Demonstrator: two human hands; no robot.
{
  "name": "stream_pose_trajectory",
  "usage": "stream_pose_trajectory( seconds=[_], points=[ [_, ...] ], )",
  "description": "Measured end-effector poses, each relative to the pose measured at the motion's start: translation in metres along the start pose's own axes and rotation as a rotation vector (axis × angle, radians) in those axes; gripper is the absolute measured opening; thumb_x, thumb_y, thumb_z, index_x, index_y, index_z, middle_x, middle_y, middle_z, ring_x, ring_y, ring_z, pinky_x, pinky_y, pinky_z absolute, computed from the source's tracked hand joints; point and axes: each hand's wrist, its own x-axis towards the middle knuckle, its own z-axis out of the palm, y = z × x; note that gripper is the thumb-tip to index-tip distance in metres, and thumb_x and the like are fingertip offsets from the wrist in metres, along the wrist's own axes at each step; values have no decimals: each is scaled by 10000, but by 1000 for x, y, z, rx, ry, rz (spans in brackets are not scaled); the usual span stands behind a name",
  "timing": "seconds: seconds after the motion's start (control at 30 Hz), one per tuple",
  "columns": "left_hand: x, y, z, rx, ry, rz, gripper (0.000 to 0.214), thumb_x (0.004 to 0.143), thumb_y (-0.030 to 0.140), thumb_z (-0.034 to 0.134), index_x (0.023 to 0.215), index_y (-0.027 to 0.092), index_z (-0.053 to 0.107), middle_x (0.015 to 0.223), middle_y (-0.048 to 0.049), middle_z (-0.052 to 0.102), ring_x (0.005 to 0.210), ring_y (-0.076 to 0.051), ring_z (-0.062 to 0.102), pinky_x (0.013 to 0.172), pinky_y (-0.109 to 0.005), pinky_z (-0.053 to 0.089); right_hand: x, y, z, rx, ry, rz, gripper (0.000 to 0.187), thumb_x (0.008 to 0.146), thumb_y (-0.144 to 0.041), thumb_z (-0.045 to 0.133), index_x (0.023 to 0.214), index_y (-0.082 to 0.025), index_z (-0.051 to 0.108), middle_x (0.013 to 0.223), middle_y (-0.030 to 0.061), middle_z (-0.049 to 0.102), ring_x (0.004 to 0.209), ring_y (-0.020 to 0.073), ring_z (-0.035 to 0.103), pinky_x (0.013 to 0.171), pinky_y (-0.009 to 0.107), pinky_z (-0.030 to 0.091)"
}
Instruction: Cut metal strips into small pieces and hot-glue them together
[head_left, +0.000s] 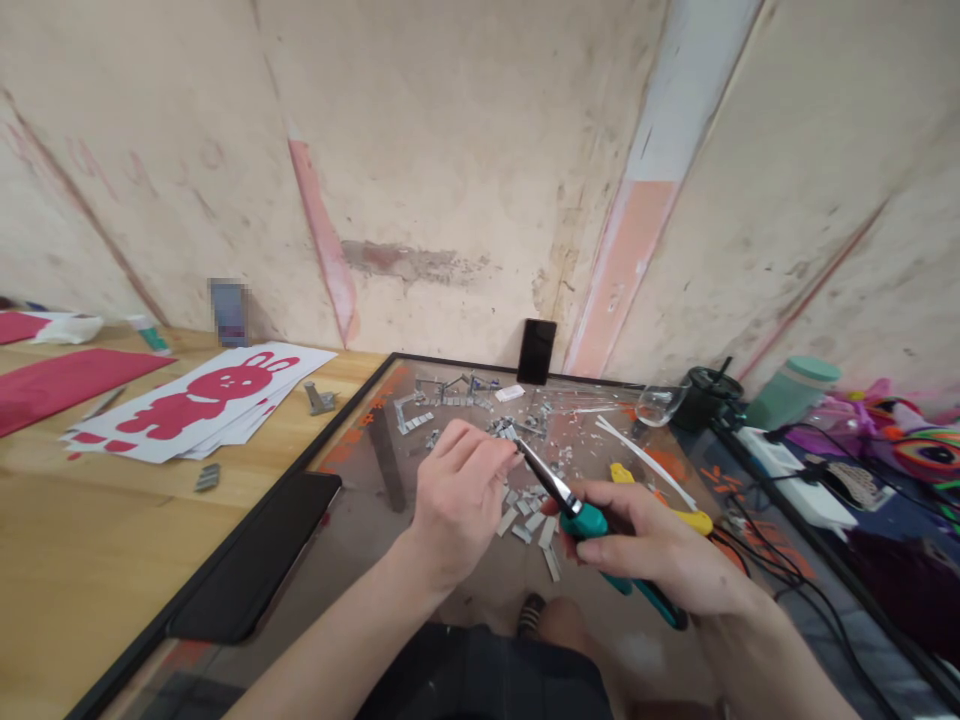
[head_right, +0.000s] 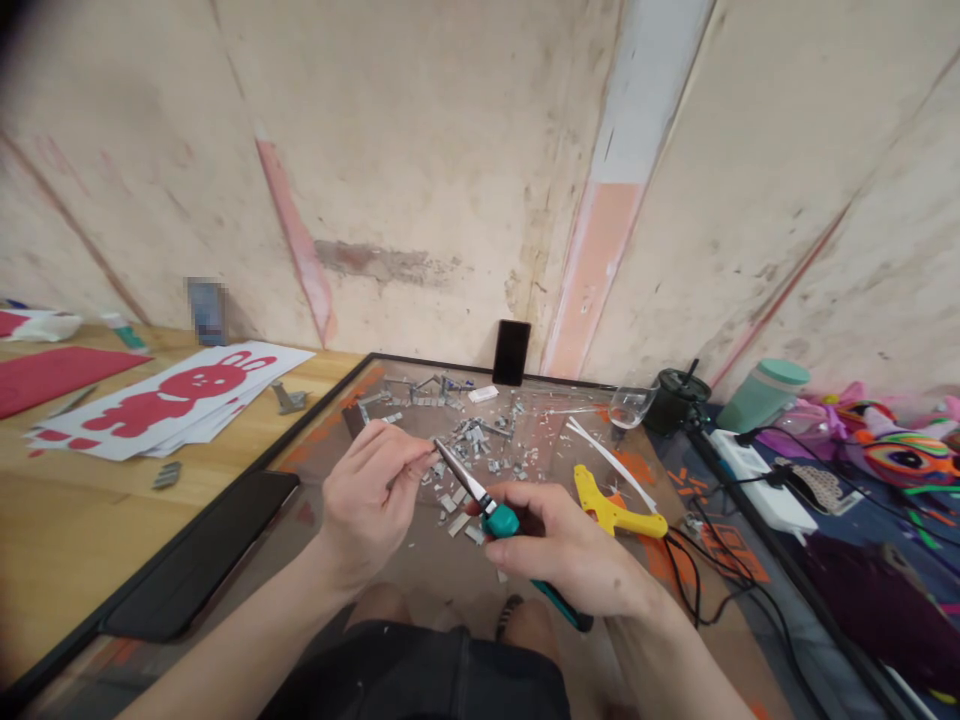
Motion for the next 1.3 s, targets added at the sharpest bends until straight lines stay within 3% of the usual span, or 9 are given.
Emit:
stream_pose_trajectory(
  seconds=[0.17, 0.33, 0.43, 0.67, 0.87, 0.97, 1.07, 1.13, 1.3],
  points=[
    [-2, -3, 3, -56, -46, -53, 129, 798, 43, 526, 744, 160, 536, 619, -14, 549, 611, -128, 438, 573, -245, 400, -3, -6, -4, -243, 27, -23, 319, 708, -159, 571, 1016, -185, 648, 723, -26, 519, 630, 95, 411, 566, 211, 324],
    [-3, -4, 2, -238, -176, -236, 117, 812, 88, 512, 735, 166, 554, 625, 4, 520, 604, -109, 464, 538, -211, 374, -4, -8, -14, -335, 22, -29, 334, 692, -126, 561, 1002, -192, 667, 727, -34, 541, 653, 98, 442, 602, 206, 354],
    [-2, -2, 1, -323, -246, -381, 116, 811, 129, 510, 716, 168, 564, 621, 11, 504, 588, -104, 471, 530, -210, 364, -3, -5, -18, -318, -21, -26, 342, 708, -152, 566, 1034, -200, 659, 746, -33, 561, 663, 98, 467, 609, 198, 372],
    [2, 2, 0, -645, -357, -806, 149, 792, 218, 529, 655, 161, 534, 537, 26, 530, 505, -85, 434, 494, -200, 341, -6, -6, -19, -560, 82, -73, 416, 709, -121, 550, 1108, -208, 633, 767, -35, 604, 674, 111, 521, 597, 187, 401],
    [0, 6, 5, -1048, -309, -1077, 224, 752, 328, 620, 662, 155, 509, 484, 37, 523, 440, -62, 374, 438, -187, 285, -10, -5, -19, -670, 181, -166, 435, 693, -125, 556, 1114, -205, 635, 909, -1, 650, 810, 166, 568, 726, 239, 432],
    [2, 10, 5, -1181, -297, -1153, 250, 723, 333, 656, 657, 158, 491, 476, 37, 528, 437, -63, 388, 436, -184, 286, -9, -6, -19, -585, 118, -117, 411, 698, -123, 553, 1092, -196, 643, 810, -19, 629, 725, 134, 551, 654, 212, 425],
    [3, 11, 3, -1140, -308, -1106, 203, 765, 318, 610, 695, 162, 501, 517, 26, 551, 461, -74, 408, 455, -195, 313, -8, -7, -19, -425, 51, -47, 371, 716, -146, 557, 1074, -186, 646, 744, -29, 591, 660, 111, 513, 607, 203, 404],
    [3, 10, 1, -958, -337, -997, 149, 813, 281, 544, 724, 164, 518, 563, 16, 564, 490, -86, 428, 478, -209, 341, -7, -6, -19, -326, 39, -27, 347, 713, -174, 582, 1053, -191, 651, 764, -25, 593, 684, 118, 513, 629, 213, 403],
    [0, 5, 0, -255, -224, -380, 138, 838, 121, 459, 746, 162, 554, 651, -14, 554, 624, -130, 478, 580, -249, 389, -6, -6, -17, -240, 51, 20, 327, 709, -216, 598, 1030, -186, 652, 832, 3, 606, 761, 150, 520, 663, 240, 396]
  ],
)
